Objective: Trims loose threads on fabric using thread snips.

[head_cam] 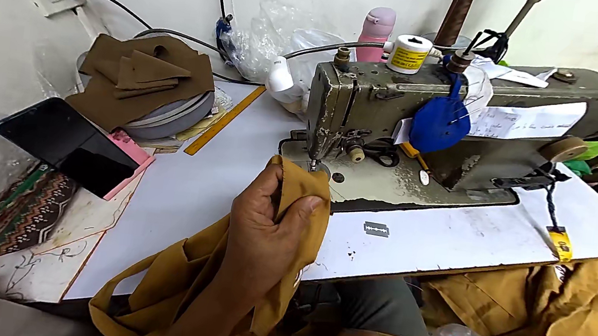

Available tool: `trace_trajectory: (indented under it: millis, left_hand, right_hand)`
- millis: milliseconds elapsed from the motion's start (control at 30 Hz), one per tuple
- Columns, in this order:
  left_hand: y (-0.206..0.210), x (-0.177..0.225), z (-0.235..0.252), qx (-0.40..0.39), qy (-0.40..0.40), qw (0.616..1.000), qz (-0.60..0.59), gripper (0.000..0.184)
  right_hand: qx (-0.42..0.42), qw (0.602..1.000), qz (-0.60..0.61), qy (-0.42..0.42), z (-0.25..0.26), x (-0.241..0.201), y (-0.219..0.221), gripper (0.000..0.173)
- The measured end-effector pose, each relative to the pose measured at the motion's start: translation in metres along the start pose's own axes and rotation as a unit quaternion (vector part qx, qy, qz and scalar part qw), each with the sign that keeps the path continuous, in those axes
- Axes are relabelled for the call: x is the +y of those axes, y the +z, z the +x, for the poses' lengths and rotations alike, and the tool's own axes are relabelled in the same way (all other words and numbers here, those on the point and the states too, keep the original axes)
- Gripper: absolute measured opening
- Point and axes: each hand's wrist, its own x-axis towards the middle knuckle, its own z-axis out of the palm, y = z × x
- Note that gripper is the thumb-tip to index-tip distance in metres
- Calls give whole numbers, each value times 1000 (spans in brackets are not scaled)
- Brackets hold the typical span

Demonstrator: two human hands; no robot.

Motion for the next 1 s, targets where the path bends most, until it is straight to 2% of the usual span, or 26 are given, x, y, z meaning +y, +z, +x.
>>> trace_trajectory:
  millis: [67,133,200,300,400,433,533,567,633,700,733,867,1000]
  left_hand:
    - [-1,3,-2,-5,10,1000,-9,27]
    - [-1,6,-4,-1,21,1000,-7,27]
    - [0,8,-5,1,26,1000,-9,26]
    - [1,7,-6,-7,24,999,-22,25]
    - [2,5,-7,-32,3,998,-48,26]
    - [0,6,-8,-44,-15,997,-59,31]
    - [-16,10,-15,-114,-84,989,-46,69]
    - [-22,11,-19,-147,-98,984,-27,75]
    - [-32,10,-25,-197,-119,972,-37,68]
    - [-38,9,-28,-188,-138,971,-47,49]
    - [-42,7,-27,-179,-144,972,-55,46]
    - [-51,3,-18,-189,-181,957,-122,47]
    - [-39,3,-15,-190,-217,937,-195,43]
  right_hand:
    - [129,991,3,20,6,18,-7,35]
    - [250,966,58,39,13,40,-13,29]
    - [307,939,128,84,20,43,-13,26]
    - [287,922,221,136,30,44,-13,27]
    - [273,902,309,127,42,52,-12,13]
    - [283,897,317,123,45,53,-12,12]
    - [320,893,291,128,51,54,-18,11]
    - [328,893,278,130,52,55,-21,11]
    - [331,900,254,122,52,56,-27,14]
    - [322,915,218,111,53,57,-33,19]
    - [318,920,203,107,53,57,-35,21]
    - [321,929,159,88,59,56,-37,23]
    - [319,937,118,74,66,53,-35,20]
